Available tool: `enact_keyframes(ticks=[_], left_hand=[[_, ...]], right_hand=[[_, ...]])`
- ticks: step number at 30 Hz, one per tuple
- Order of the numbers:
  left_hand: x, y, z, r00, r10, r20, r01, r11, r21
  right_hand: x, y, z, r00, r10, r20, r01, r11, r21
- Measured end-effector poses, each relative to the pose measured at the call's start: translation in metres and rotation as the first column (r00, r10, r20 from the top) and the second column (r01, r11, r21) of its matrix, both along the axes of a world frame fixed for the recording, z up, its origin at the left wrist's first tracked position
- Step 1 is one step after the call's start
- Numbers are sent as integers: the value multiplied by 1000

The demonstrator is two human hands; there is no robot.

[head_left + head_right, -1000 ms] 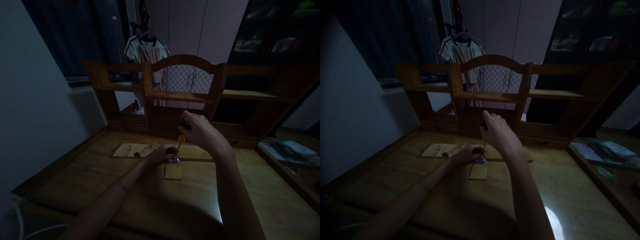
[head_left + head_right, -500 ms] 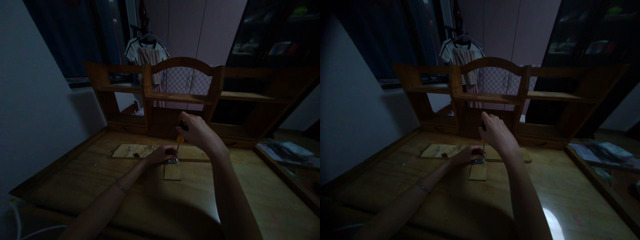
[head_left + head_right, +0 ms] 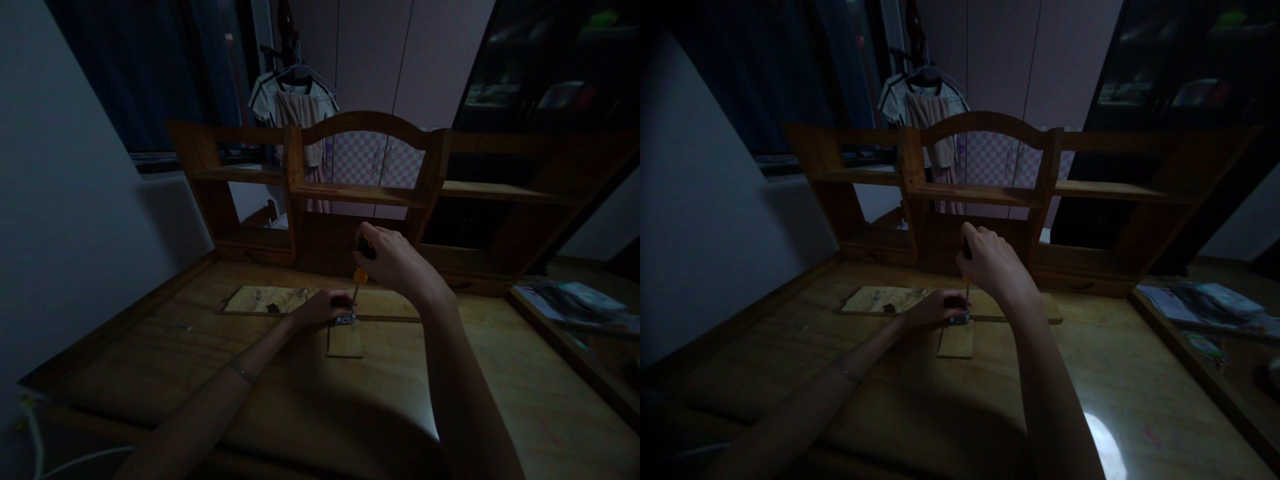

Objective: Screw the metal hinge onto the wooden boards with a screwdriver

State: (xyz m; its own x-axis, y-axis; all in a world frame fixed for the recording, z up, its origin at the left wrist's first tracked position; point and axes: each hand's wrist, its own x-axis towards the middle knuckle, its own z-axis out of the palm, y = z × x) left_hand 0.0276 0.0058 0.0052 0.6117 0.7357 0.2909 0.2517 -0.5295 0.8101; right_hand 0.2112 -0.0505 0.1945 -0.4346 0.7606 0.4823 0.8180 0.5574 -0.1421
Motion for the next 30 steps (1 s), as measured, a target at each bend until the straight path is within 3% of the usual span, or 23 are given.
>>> enact_keyframes(ticks=[9, 23, 30], left_hand=[[-1, 1, 3, 998, 25, -53, -20, 995, 96], [0, -1, 10, 994, 19, -110, -1, 987, 163], [1, -3, 11, 996, 16, -91, -7, 995, 104]], right_hand=[[2, 4, -2, 1000, 4, -20, -4, 1000, -7], [-2, 8, -7, 998, -68, 15, 66, 994, 91], [-5, 17, -10, 996, 2, -89, 5, 997, 79]])
